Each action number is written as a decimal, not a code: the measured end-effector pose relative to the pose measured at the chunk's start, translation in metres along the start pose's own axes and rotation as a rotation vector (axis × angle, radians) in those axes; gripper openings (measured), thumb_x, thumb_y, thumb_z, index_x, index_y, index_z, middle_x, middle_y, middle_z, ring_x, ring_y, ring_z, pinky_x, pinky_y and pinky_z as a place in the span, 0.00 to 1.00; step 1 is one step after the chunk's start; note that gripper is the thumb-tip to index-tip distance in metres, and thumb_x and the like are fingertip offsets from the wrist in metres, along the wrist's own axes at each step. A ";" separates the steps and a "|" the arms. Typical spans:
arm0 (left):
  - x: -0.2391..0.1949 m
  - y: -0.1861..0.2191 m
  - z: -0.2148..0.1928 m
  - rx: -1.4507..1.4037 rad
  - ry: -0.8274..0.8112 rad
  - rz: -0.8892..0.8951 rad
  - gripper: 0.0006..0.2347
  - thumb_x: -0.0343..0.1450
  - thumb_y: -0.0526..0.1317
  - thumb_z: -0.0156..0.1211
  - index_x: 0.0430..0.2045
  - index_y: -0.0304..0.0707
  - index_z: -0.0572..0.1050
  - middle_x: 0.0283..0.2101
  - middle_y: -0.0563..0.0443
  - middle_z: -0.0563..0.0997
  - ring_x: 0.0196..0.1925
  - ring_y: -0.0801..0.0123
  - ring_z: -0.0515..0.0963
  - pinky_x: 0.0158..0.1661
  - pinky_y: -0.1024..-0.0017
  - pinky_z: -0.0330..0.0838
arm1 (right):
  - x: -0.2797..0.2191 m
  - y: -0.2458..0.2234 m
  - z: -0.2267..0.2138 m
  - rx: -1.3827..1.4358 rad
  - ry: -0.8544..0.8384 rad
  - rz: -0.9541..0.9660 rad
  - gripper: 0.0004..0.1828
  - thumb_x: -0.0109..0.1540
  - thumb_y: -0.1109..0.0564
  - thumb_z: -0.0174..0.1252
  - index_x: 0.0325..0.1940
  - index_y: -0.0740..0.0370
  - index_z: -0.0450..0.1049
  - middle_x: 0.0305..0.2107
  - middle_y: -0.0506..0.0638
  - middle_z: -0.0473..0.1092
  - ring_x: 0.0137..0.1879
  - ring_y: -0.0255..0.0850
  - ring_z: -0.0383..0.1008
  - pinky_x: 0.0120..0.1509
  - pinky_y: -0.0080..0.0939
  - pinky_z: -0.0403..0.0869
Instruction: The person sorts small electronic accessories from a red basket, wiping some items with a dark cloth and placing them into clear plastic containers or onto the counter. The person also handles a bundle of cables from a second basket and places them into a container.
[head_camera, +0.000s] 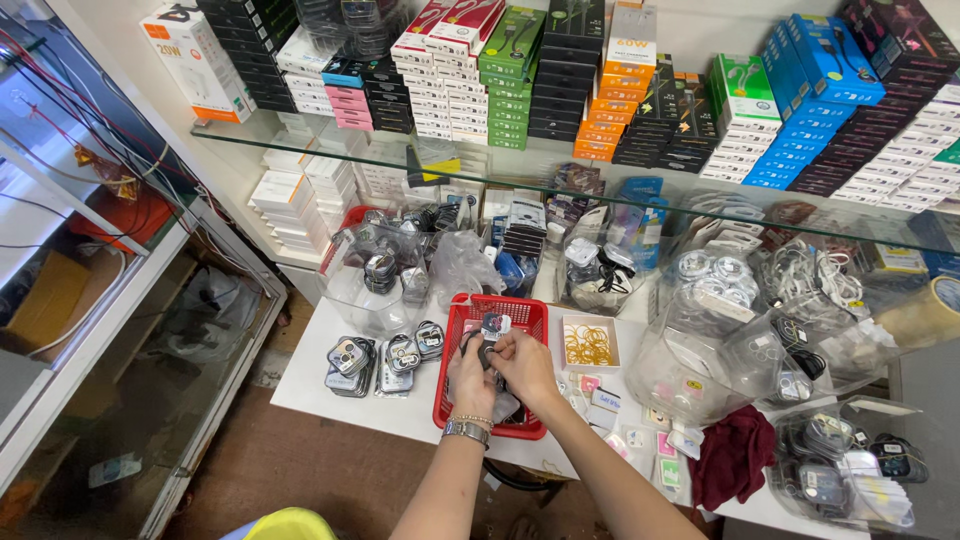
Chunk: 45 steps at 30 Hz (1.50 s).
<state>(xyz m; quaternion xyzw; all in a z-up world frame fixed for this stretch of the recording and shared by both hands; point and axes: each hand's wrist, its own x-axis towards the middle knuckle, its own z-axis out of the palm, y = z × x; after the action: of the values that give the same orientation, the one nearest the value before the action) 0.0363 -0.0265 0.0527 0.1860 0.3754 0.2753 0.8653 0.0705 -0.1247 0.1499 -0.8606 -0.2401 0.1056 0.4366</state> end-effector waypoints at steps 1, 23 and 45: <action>-0.003 0.002 0.001 -0.009 0.002 0.010 0.08 0.69 0.33 0.62 0.41 0.35 0.77 0.36 0.51 0.81 0.34 0.70 0.81 0.32 0.74 0.79 | 0.002 0.005 0.002 0.066 0.000 0.025 0.11 0.53 0.59 0.70 0.34 0.66 0.77 0.24 0.51 0.76 0.30 0.41 0.77 0.38 0.41 0.75; -0.032 0.029 0.006 0.306 -0.231 -0.006 0.11 0.71 0.34 0.59 0.46 0.29 0.79 0.44 0.45 0.83 0.42 0.66 0.82 0.43 0.66 0.80 | 0.025 0.039 -0.028 0.451 0.019 0.014 0.07 0.57 0.62 0.69 0.33 0.65 0.76 0.23 0.42 0.73 0.28 0.26 0.67 0.33 0.28 0.68; -0.047 0.023 0.014 0.055 -0.395 -0.092 0.15 0.73 0.28 0.45 0.54 0.32 0.70 0.51 0.40 0.77 0.54 0.55 0.77 0.58 0.48 0.73 | -0.016 -0.014 -0.044 0.289 0.118 -0.001 0.06 0.59 0.60 0.67 0.35 0.65 0.77 0.21 0.48 0.72 0.27 0.32 0.68 0.33 0.35 0.71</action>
<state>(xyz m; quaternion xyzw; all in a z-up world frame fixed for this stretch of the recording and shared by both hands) 0.0122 -0.0392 0.0994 0.2425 0.2139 0.1832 0.9284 0.0691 -0.1567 0.1867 -0.7935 -0.1966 0.0881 0.5691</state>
